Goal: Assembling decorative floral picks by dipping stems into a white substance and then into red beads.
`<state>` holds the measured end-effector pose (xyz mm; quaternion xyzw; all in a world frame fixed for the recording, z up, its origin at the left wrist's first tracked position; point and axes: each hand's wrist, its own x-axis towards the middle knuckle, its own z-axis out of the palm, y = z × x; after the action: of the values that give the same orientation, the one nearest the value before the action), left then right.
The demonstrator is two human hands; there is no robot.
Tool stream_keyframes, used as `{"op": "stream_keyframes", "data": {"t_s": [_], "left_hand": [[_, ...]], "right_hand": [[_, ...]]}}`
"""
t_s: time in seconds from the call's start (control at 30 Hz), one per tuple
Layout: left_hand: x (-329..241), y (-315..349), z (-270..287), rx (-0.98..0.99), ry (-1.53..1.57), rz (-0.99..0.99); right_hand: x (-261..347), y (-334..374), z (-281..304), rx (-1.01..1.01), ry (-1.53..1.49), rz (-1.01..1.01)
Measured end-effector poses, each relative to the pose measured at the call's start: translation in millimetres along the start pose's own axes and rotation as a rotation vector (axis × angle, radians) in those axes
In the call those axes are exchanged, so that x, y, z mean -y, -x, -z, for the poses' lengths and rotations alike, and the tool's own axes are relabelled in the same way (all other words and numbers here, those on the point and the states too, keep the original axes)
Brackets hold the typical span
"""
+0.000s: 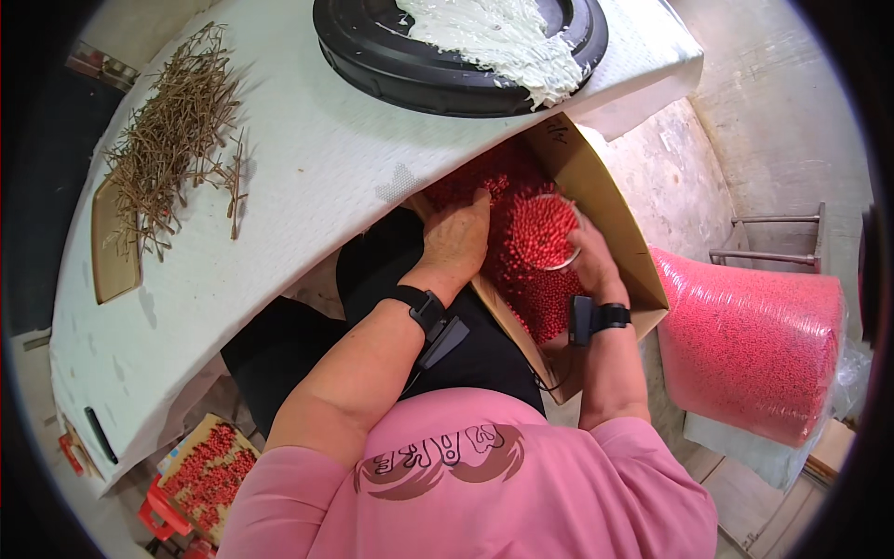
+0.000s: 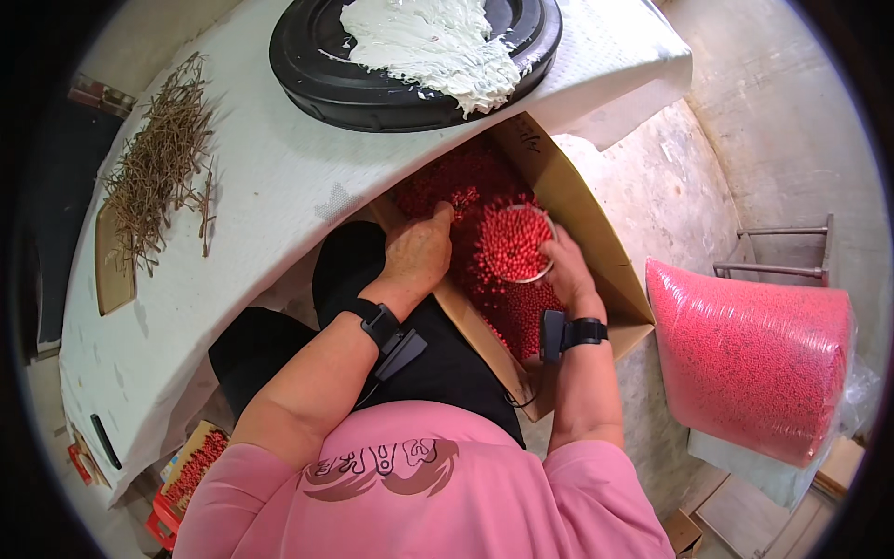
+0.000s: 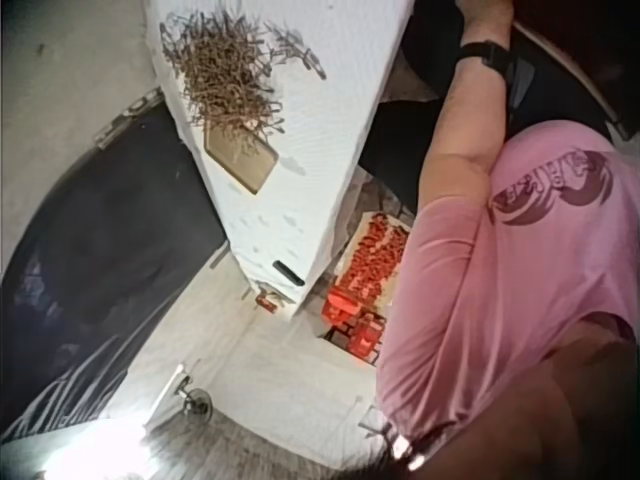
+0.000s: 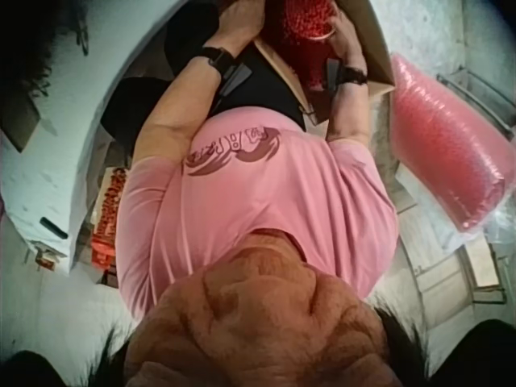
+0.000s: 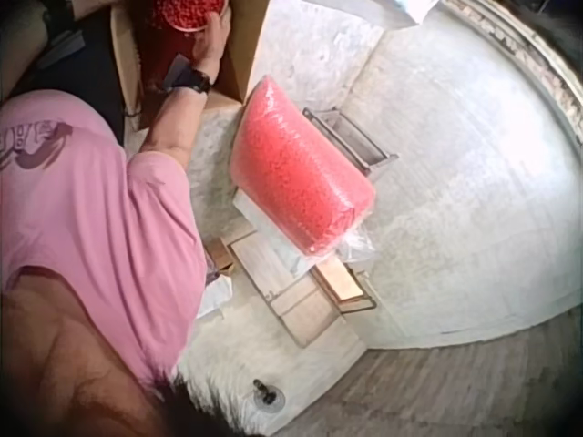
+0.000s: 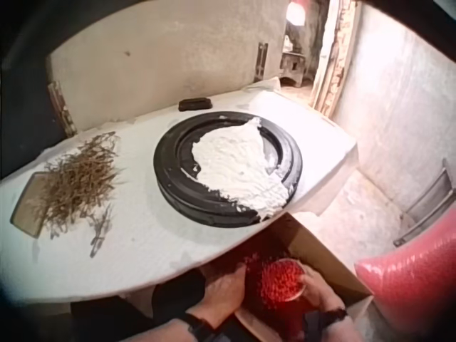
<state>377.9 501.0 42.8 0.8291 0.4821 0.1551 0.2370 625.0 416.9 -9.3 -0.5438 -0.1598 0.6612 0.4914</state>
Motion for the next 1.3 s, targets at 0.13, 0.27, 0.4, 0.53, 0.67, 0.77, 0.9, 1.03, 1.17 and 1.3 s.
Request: {"op": "stream_keyframes", "data": {"t_s": [0.13,0.27,0.4,0.53,0.67,0.77,0.9,1.03,1.17,1.3], "left_hand": [[-1.7,1.5,1.8,0.034,-0.007,0.024],[1.5,1.4,3.3,0.086,-0.015,0.037],[3.3,-0.3,-1.1,0.040,-0.020,0.027],[-0.8,-1.7,-0.3,0.082,0.030,0.035],[5.0,0.1,-1.5,-0.029,0.080,-0.009],[3.3,-0.4,3.6,-0.120,0.277,0.020],[2.0,-3.1,18.5,-0.061,0.385,0.107],[7.3,-5.0,30.3,-0.048,0.293,0.077],[-7.7,0.5,42.9,-0.077,0.173,0.003],[-20.5,4.7,38.9,-0.149,0.048,-0.161]], "right_hand": [[50.8,19.5,-69.5,-0.121,0.429,0.452],[50.8,12.5,-92.5,-0.288,0.993,0.748],[-7.9,-25.9,-48.5,-0.477,1.345,0.609],[-90.7,-67.7,9.9,-0.518,1.448,0.112],[-105.3,-65.9,9.9,-0.322,0.940,-0.356],[-93.4,-45.9,7.5,-0.277,0.606,-0.343],[-35.6,-4.4,11.3,-0.043,0.223,-0.207],[27.9,46.3,-13.5,-0.012,0.284,0.013],[58.7,72.7,-41.0,-0.052,0.199,0.342],[80.6,77.5,-65.2,-0.121,0.186,0.604]]}}
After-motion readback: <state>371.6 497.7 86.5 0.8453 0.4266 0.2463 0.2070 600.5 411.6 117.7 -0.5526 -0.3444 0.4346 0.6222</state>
